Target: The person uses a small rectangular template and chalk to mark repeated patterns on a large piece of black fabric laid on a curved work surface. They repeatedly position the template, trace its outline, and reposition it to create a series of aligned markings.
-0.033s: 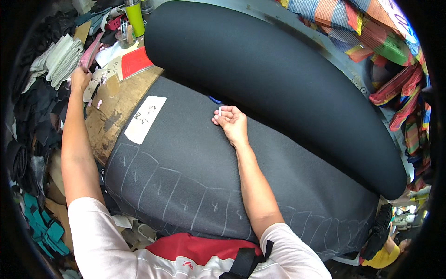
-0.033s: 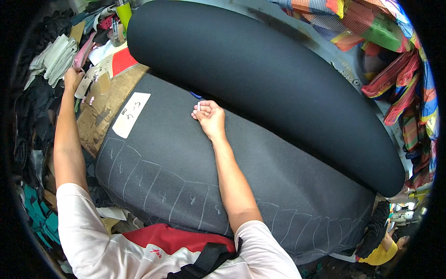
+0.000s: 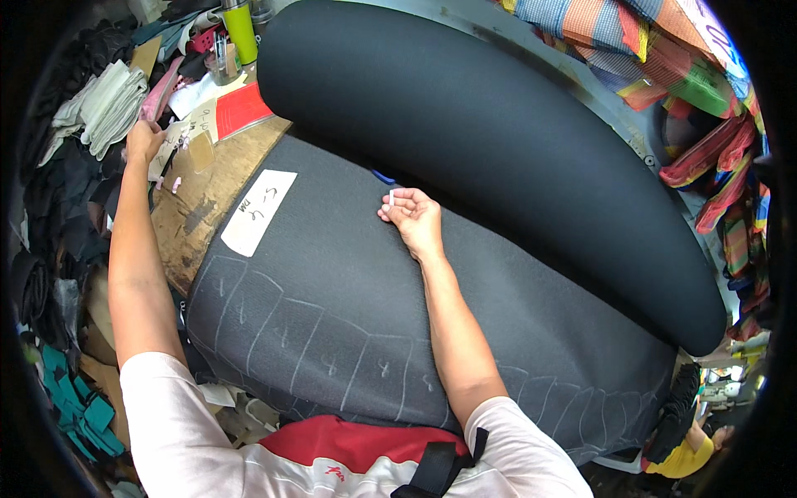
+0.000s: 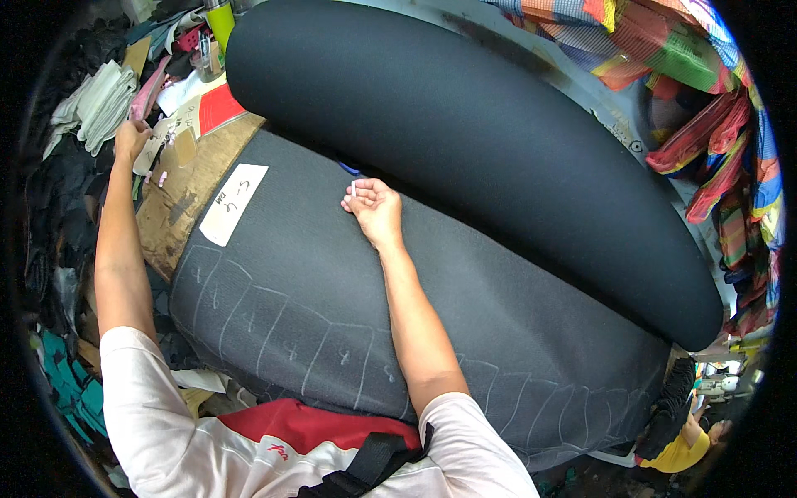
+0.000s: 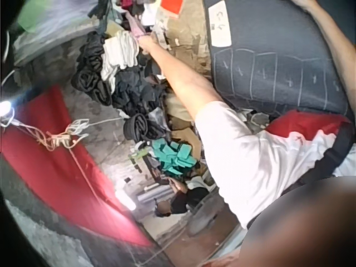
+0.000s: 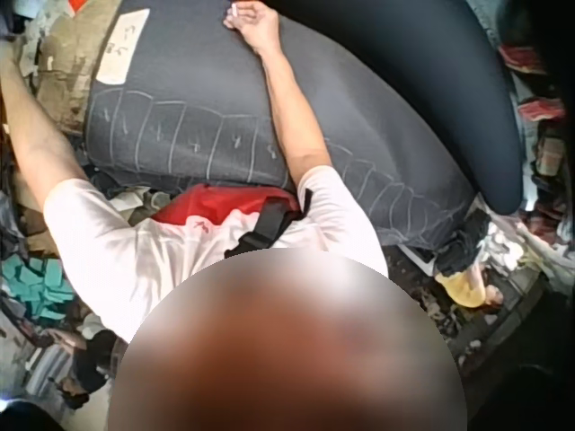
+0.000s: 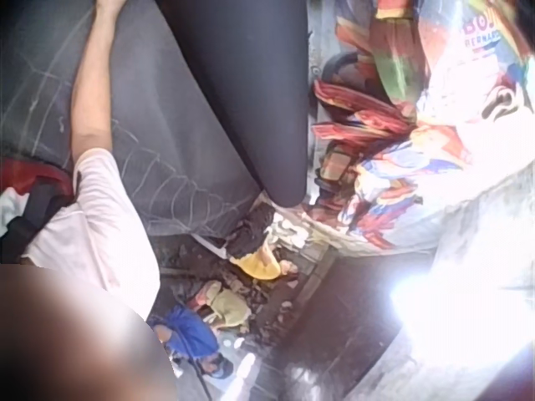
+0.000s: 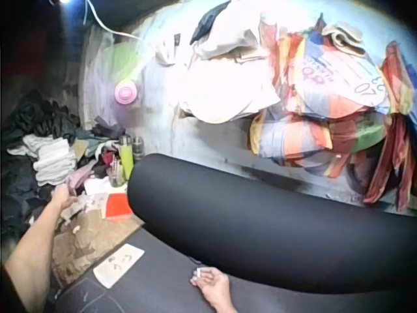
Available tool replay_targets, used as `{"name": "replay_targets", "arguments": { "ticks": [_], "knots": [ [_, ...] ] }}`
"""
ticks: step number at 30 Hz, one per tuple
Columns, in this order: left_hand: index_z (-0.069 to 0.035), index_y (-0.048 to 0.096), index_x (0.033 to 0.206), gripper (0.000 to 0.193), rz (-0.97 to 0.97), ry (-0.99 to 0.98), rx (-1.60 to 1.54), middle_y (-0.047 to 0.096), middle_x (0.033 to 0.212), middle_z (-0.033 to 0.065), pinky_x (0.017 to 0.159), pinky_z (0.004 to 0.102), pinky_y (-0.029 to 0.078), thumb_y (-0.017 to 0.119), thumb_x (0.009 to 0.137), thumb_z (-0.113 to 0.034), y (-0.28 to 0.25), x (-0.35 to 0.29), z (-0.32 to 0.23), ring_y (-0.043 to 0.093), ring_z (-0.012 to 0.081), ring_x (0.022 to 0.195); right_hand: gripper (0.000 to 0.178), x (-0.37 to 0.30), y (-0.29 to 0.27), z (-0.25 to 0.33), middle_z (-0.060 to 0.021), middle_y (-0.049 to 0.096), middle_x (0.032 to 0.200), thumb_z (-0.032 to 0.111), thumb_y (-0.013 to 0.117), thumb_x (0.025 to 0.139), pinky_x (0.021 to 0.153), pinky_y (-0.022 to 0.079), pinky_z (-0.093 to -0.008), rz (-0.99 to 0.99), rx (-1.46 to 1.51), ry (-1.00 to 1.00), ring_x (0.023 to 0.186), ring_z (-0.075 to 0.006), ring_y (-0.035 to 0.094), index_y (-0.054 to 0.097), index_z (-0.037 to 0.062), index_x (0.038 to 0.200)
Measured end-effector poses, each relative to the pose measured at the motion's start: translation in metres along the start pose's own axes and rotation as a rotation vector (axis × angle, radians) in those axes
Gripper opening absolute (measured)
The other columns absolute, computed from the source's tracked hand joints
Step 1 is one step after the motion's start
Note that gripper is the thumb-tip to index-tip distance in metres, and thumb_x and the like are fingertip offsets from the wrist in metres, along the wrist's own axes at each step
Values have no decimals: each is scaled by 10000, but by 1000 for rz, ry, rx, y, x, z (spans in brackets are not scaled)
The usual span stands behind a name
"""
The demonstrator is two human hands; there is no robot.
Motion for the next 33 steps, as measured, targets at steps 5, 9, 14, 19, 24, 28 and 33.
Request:
{"name": "replay_targets", "arguments": {
  "ticks": [5,9,14,19,24,28,33],
  "knots": [
    [0,670,986,313,-15,214,-242,640,926,256,772,417,498,676,743,-196,3,-108,-104,639,350,855,133,1,1,-5,-99,653,800,-15,613,839,660,532,-233,-5,-50,-21,691,-125,635,608,-70,960],
    [-8,368,1357,596,153,353,-114,377,1365,284,1021,555,306,575,858,-262,46,-248,-187,368,396,1281,114,-1,6,-1,-89,649,779,8,609,853,608,515,-218,-39,-121,-29,650,-111,621,617,-55,947],
    [73,218,1402,695,250,214,-155,171,1483,250,1054,650,65,406,931,-403,69,-300,-207,98,361,1401,143,-10,24,12,-79,644,769,-1,599,847,562,491,-208,-44,-166,-33,632,-110,611,616,-65,974],
    [91,225,1392,711,219,184,-166,184,1486,232,1061,640,61,425,922,-404,71,-299,-203,122,333,1402,143,5,77,6,-39,640,711,68,632,833,546,460,-206,140,-562,-131,615,-73,579,659,-40,921],
    [105,238,1381,728,196,181,-217,189,1482,238,1066,632,66,450,908,-406,76,-298,-201,127,335,1400,144,50,131,-5,-103,639,629,116,663,750,561,471,-284,162,-826,-437,563,-125,586,693,3,835],
    [111,260,1371,733,201,196,-220,192,1479,243,1067,629,64,463,898,-412,76,-296,-199,121,335,1401,143,83,163,-18,-155,650,665,118,664,733,599,492,-328,175,-903,-493,587,-219,636,705,22,831],
    [114,264,1368,741,209,204,-234,194,1478,244,1063,634,60,477,889,-409,73,-296,-199,114,334,1403,136,105,194,-28,-145,656,686,132,681,725,627,507,-341,242,-957,-489,601,-261,640,709,42,823]
  ]
}}
Point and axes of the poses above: each hand's wrist, its own x-axis towards the middle knuckle, its own y-axis out of the palm, z = x × y, the point moved 2 cm from there along x, towards the middle knuckle
